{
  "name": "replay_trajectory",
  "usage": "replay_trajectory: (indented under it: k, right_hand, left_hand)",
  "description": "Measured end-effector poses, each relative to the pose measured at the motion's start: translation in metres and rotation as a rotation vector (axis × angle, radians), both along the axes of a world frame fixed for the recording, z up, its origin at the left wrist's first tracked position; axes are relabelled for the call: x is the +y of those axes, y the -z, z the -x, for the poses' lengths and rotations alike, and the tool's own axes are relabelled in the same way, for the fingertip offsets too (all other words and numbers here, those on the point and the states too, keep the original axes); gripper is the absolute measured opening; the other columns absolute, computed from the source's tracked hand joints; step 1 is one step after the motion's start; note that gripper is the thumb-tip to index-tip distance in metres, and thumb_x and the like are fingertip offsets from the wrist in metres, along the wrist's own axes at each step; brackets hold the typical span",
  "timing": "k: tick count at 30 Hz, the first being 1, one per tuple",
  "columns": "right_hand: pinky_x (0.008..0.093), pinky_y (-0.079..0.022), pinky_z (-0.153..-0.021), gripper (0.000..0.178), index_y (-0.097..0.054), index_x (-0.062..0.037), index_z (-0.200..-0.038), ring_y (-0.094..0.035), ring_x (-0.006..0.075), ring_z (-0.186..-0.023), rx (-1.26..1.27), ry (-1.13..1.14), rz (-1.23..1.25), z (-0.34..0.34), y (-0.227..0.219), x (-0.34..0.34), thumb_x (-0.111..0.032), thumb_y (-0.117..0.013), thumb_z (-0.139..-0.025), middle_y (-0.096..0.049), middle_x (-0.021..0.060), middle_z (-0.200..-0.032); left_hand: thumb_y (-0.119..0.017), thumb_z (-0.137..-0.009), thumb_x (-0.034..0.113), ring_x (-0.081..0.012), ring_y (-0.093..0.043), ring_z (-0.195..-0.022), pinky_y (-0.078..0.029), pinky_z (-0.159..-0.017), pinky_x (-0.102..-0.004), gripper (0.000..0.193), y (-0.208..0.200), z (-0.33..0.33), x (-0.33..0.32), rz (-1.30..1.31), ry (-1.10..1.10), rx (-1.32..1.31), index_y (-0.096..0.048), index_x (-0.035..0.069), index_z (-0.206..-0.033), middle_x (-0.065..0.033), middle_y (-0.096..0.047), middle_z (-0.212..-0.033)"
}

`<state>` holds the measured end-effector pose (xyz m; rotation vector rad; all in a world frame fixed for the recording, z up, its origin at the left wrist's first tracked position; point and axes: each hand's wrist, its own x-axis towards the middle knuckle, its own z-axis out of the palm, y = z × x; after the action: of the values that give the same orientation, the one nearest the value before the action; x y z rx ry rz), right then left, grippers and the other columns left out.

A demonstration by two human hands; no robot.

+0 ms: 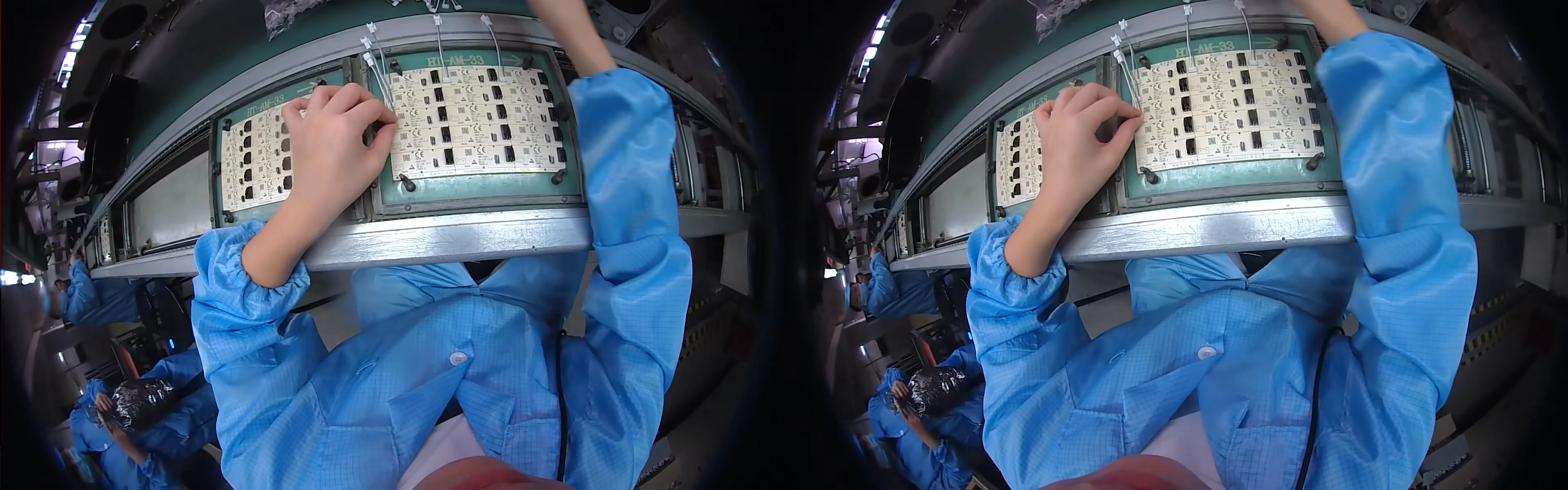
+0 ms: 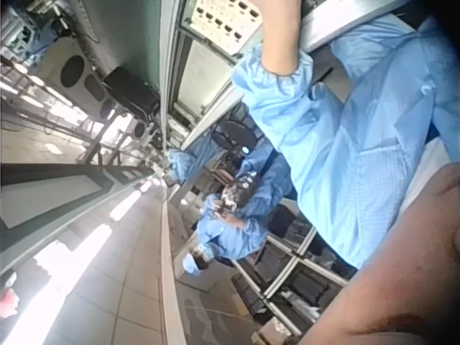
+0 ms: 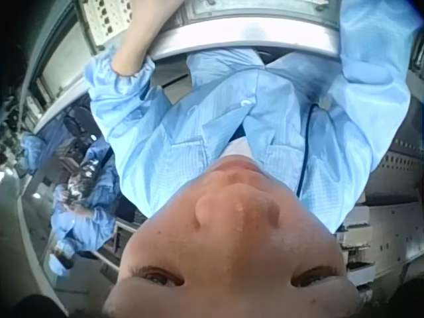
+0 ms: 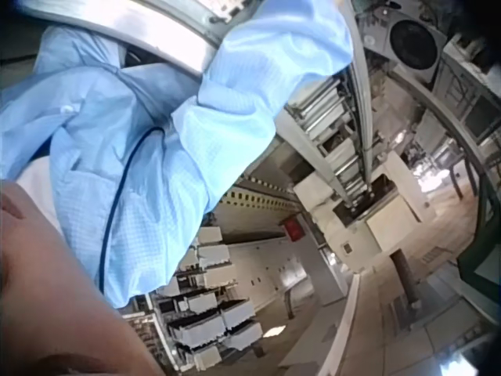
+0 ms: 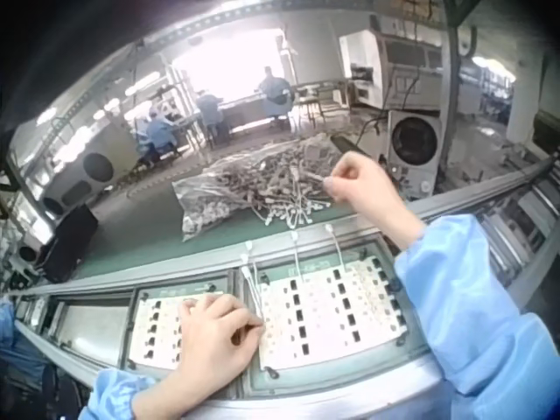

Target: Manually inserting small electronic components into a PCB panel at an assembly line station.

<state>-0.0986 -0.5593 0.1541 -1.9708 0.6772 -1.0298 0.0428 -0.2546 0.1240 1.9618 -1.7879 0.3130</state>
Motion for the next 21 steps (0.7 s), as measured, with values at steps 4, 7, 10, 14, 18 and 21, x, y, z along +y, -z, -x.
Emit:
replay_trajectory:
  k: [4, 7, 10, 14, 18, 21]
  right_hand:
    - [0.0230, -0.051, -0.066, 0.013, -0.064, -0.0029, -0.099, -0.066, 0.0132, -0.071, -0.313, -0.192, -0.240, 0.007, 0.003, -0.003, -0.012, -0.072, -0.094, -0.069, 0.0076, -0.082]
    - [0.0231, -0.051, -0.067, 0.015, -0.062, -0.0010, -0.108, -0.065, 0.0117, -0.075, -0.375, -0.093, -0.373, 0.015, -0.007, 0.012, -0.010, -0.068, -0.097, -0.068, 0.0076, -0.086]
    - [0.0230, -0.051, -0.068, 0.015, -0.063, -0.0016, -0.110, -0.066, 0.0119, -0.076, -0.401, -0.130, -0.507, 0.019, 0.007, -0.004, -0.012, -0.066, -0.099, -0.069, 0.0068, -0.088]
    - [0.0248, -0.052, -0.071, 0.014, -0.064, -0.0026, -0.109, -0.067, 0.0133, -0.079, -0.497, -0.101, -0.571, 0.033, 0.004, -0.016, -0.014, -0.065, -0.100, -0.069, 0.0064, -0.090]
    - [0.0280, -0.054, -0.081, 0.014, -0.062, -0.0039, -0.109, -0.072, 0.0181, -0.091, -0.542, -0.149, -0.492, 0.038, -0.004, -0.009, -0.015, -0.064, -0.101, -0.073, 0.0099, -0.101]
    - [0.0302, -0.055, -0.087, 0.014, -0.061, -0.0037, -0.109, -0.073, 0.0210, -0.100, -0.453, -0.224, -0.413, 0.033, -0.011, 0.019, -0.014, -0.064, -0.101, -0.074, 0.0131, -0.108]
  left_hand:
    - [-0.077, -0.078, 0.016, -0.0222, -0.059, -0.102, -0.035, -0.093, -0.0470, 0.004, 0.005, -0.005, 0.010, 0.016, -0.030, -0.031, -0.075, 0.018, -0.081, 0.0053, -0.066, -0.093]
    - [-0.077, -0.078, 0.014, -0.0230, -0.058, -0.104, -0.035, -0.093, -0.0474, 0.005, 0.005, -0.004, 0.008, 0.036, -0.036, -0.080, -0.076, 0.017, -0.082, 0.0057, -0.066, -0.094]
    - [-0.077, -0.077, 0.014, -0.0234, -0.058, -0.105, -0.035, -0.093, -0.0473, 0.005, 0.003, -0.003, 0.009, 0.041, -0.015, -0.122, -0.076, 0.017, -0.081, 0.0056, -0.066, -0.094]
    - [-0.077, -0.077, 0.013, -0.0236, -0.057, -0.105, -0.035, -0.093, -0.0475, 0.006, 0.002, -0.001, 0.008, 0.023, 0.003, -0.046, -0.075, 0.016, -0.081, 0.0055, -0.065, -0.093]
    - [-0.075, -0.076, 0.012, -0.0253, -0.056, -0.109, -0.035, -0.094, -0.0479, 0.008, 0.001, 0.004, 0.008, -0.003, -0.009, -0.090, -0.076, 0.014, -0.084, 0.0042, -0.065, -0.097]
    - [-0.072, -0.076, 0.012, -0.0274, -0.055, -0.112, -0.036, -0.095, -0.0485, 0.013, -0.003, 0.006, 0.020, -0.033, 0.020, -0.131, -0.076, 0.013, -0.088, 0.0007, -0.065, -0.102]
